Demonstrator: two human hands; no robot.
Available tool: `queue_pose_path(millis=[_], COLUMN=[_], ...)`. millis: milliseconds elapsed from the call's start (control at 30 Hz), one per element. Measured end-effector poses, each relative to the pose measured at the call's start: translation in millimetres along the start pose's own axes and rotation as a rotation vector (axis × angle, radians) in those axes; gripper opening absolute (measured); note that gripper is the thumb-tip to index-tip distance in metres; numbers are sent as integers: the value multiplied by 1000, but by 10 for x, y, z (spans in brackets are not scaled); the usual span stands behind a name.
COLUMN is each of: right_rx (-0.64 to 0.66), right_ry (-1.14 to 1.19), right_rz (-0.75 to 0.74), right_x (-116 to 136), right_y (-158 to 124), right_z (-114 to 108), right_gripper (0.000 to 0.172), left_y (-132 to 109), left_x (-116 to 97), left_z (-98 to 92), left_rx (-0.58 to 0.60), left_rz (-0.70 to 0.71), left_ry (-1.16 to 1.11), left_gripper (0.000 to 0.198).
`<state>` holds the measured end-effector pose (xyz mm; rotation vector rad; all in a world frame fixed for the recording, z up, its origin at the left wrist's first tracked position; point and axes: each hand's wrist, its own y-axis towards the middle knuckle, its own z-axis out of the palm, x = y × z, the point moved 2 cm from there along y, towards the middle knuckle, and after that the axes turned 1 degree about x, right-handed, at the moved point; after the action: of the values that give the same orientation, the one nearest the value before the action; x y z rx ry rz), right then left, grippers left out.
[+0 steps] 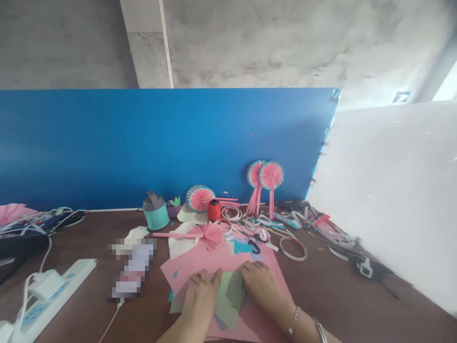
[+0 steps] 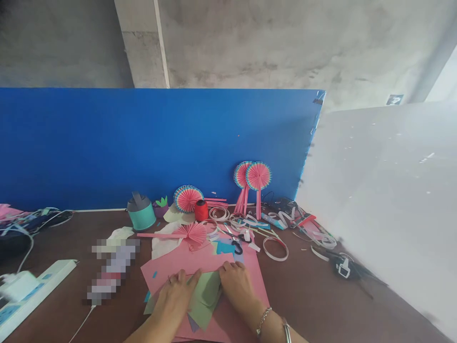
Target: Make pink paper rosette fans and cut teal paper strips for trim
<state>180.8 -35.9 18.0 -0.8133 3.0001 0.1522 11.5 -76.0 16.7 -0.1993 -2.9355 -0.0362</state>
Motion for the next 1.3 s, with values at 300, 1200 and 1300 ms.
queue_pose_path(millis=[300,1200,1300], right_rx=[96,-301,-281], right_ry=[-109,243,383], right_rz=[-82,-215,-186], right_x=[-15,-319,-350], right_y=[81,109,122], right_z=[-142,141,128], right_gripper=[24,21,28], left_y=[163,232,241], left_x=[18,185,227], left_z=[-80,-37,-29], left_rx=[48,-53,-91], left_rz=[86,211,166], left_ry=[2,-368,-498], left_gripper=[40,31,31])
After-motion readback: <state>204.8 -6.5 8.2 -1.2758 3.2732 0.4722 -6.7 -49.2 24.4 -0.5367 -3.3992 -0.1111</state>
